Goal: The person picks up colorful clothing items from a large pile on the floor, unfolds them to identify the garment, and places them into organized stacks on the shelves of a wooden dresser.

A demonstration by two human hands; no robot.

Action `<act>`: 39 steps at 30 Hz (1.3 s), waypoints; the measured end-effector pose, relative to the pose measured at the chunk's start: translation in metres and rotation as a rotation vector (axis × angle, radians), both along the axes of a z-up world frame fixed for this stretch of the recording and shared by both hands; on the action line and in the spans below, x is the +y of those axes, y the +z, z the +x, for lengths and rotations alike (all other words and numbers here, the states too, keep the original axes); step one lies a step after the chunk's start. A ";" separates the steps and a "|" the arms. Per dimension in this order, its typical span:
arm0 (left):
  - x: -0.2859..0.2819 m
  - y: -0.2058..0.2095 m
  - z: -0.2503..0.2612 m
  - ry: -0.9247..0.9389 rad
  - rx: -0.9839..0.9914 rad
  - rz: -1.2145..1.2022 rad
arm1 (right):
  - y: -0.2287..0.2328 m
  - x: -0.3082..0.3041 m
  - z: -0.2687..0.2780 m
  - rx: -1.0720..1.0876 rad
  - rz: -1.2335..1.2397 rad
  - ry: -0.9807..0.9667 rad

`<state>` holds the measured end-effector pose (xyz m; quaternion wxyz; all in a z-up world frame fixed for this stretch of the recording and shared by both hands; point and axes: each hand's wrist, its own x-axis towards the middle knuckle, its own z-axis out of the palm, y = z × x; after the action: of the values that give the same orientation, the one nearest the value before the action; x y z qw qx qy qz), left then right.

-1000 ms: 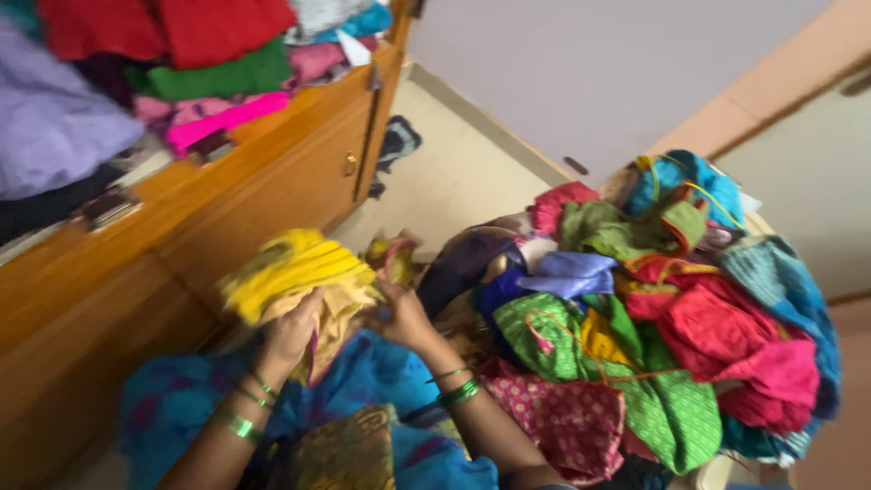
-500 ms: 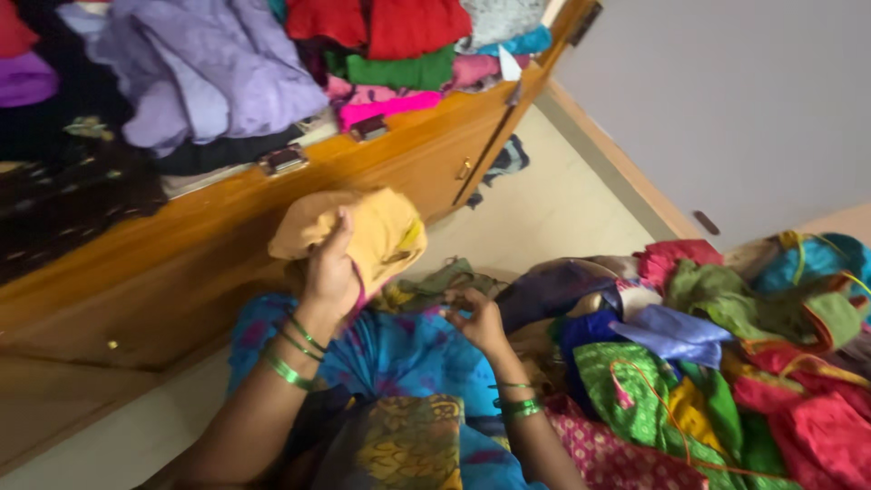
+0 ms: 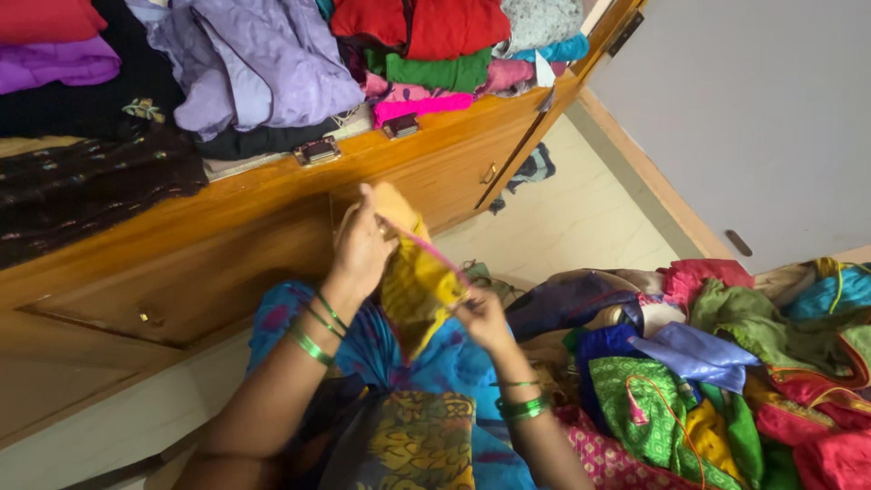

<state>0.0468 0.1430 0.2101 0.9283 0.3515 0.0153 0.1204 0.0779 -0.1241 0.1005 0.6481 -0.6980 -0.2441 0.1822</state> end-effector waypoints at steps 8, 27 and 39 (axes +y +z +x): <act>-0.045 0.023 -0.024 -0.066 0.092 1.311 | 0.081 0.004 0.013 0.324 0.160 -0.174; -0.045 0.055 -0.035 0.439 -0.292 1.502 | 0.120 0.014 0.019 0.168 0.214 -0.088; -0.037 0.037 0.010 0.395 -0.212 1.650 | 0.134 0.055 0.013 0.114 0.367 -0.161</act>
<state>0.0573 0.1064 0.2470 0.3336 0.8927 -0.1031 0.2849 0.0906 -0.0689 0.2346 0.7898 -0.5738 -0.1794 0.1214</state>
